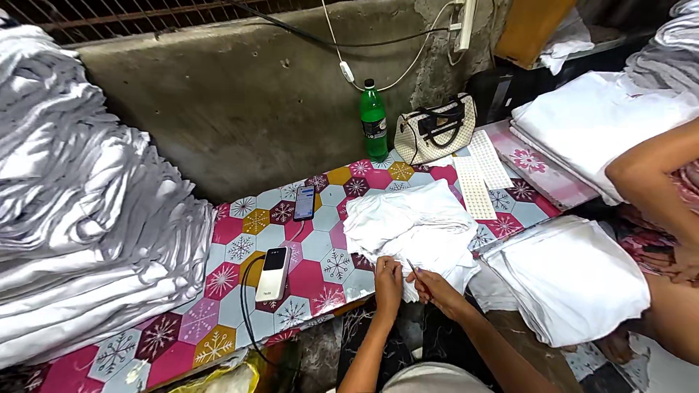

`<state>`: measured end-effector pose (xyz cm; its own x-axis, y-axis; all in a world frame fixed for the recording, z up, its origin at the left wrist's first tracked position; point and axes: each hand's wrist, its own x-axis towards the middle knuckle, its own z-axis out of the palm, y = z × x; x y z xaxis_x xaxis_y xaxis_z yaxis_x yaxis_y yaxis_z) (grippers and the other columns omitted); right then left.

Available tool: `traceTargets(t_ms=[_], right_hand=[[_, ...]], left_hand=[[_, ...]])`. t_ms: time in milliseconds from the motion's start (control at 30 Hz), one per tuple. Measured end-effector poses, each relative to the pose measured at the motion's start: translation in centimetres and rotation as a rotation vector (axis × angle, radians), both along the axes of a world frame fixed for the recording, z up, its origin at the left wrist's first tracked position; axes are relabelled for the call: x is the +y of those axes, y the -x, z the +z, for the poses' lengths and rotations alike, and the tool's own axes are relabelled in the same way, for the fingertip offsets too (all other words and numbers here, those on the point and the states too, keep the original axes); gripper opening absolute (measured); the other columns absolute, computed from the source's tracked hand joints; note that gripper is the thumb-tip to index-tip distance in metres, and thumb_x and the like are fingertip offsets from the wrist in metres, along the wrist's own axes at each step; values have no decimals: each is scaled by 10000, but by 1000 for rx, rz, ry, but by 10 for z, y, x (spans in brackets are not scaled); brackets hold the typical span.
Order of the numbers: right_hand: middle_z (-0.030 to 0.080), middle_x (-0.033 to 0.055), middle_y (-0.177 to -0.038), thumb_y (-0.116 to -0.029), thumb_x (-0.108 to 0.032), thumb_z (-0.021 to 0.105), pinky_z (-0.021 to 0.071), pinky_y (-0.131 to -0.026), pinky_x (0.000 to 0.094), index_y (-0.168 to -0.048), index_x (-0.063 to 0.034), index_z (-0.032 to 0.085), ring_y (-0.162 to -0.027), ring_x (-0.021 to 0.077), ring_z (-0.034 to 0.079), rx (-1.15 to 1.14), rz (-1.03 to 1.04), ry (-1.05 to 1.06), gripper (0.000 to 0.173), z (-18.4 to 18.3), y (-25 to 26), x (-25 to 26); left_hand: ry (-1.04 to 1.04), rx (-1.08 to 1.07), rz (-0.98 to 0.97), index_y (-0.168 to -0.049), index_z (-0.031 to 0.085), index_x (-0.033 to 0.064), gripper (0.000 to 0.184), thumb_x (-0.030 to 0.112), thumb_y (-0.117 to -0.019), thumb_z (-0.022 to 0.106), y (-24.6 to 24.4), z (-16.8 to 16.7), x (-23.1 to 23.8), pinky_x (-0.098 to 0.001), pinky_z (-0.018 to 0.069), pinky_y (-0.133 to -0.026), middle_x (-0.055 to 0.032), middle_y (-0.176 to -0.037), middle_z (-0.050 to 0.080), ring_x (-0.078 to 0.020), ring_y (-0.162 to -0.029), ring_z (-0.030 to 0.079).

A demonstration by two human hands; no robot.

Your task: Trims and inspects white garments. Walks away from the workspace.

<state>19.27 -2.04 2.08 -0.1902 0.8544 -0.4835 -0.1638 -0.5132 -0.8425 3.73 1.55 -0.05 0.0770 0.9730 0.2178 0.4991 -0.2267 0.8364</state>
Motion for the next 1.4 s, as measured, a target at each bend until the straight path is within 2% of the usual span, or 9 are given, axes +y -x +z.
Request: traceTargets(t_ms=[133, 300, 467, 933, 1033, 1133, 1200, 1300, 1400], right_hand=[[472, -77, -649, -1136, -303, 301, 465, -557, 221, -1127, -51, 616, -526, 49, 472, 7, -3, -1, 403, -2, -1, -2], [464, -80, -603, -1134, -365, 241, 403, -459, 198, -1093, -83, 593, -457, 35, 422, 48, 74, 48, 452, 11, -4, -11], [406, -91, -561, -1132, -392, 249, 329, -408, 176, -1029, -101, 607, -410, 18, 350, 66, 131, 112, 473, 21, -2, -11], [364, -91, -533, -1129, -355, 333, 286, -392, 178, -943, -98, 599, -393, 16, 305, 2, 95, 102, 414, 12, 10, 2], [370, -94, -537, -1132, -342, 318, 288, -395, 179, -948, -95, 596, -397, 15, 308, -27, 75, 107, 415, 12, 8, 0], [365, -95, -530, -1135, -334, 304, 296, -400, 176, -955, -91, 595, -397, 12, 312, -15, 97, 90, 420, 20, 0, -4], [366, -98, -542, -1134, -332, 293, 298, -410, 176, -969, -94, 592, -408, 10, 313, -2, 121, 72, 417, 28, -4, -8], [371, -105, -544, -1133, -335, 293, 297, -409, 169, -962, -103, 595, -409, 2, 313, 18, 125, 43, 417, 36, -3, -8], [370, -105, -543, -1132, -351, 297, 295, -407, 172, -958, -108, 595, -408, 5, 314, 19, 117, 29, 422, 36, 2, -6]], left_hand=[[-45, -143, 48, -839, 709, -72, 84, -2, -847, 663, -1, -15, 5, -335, 580, -822, -207, -1032, 676, -227, -914, 681], [33, -310, 46, -840, 666, -90, 104, 12, -842, 647, 7, -16, -3, -310, 564, -866, -231, -1112, 674, -214, -1029, 672], [146, -410, 58, -850, 663, -88, 84, -4, -845, 664, 9, -6, -9, -267, 566, -834, -221, -1196, 646, -166, -1005, 664], [84, -390, 91, -811, 673, -60, 60, -2, -803, 684, 8, -5, -17, -203, 543, -757, -159, -1066, 629, -99, -884, 629], [148, -259, 15, -803, 669, -55, 73, 15, -809, 689, 18, -5, -21, -255, 552, -769, -162, -1014, 641, -144, -870, 638], [474, 89, -312, -973, 695, -80, 169, 76, -922, 655, 48, 16, -22, -468, 531, -905, -223, -1008, 671, -312, -952, 661], [574, 137, -336, -1061, 683, -61, 219, 128, -971, 619, 54, 29, -25, -490, 524, -917, -213, -1026, 678, -317, -959, 666], [376, 30, -121, -1068, 699, -50, 256, 177, -952, 684, 36, 37, -27, -428, 551, -865, -202, -1099, 649, -274, -912, 657], [163, 5, -2, -1046, 712, -67, 208, 109, -942, 674, 12, 20, -13, -399, 569, -870, -236, -1169, 634, -289, -967, 667]])
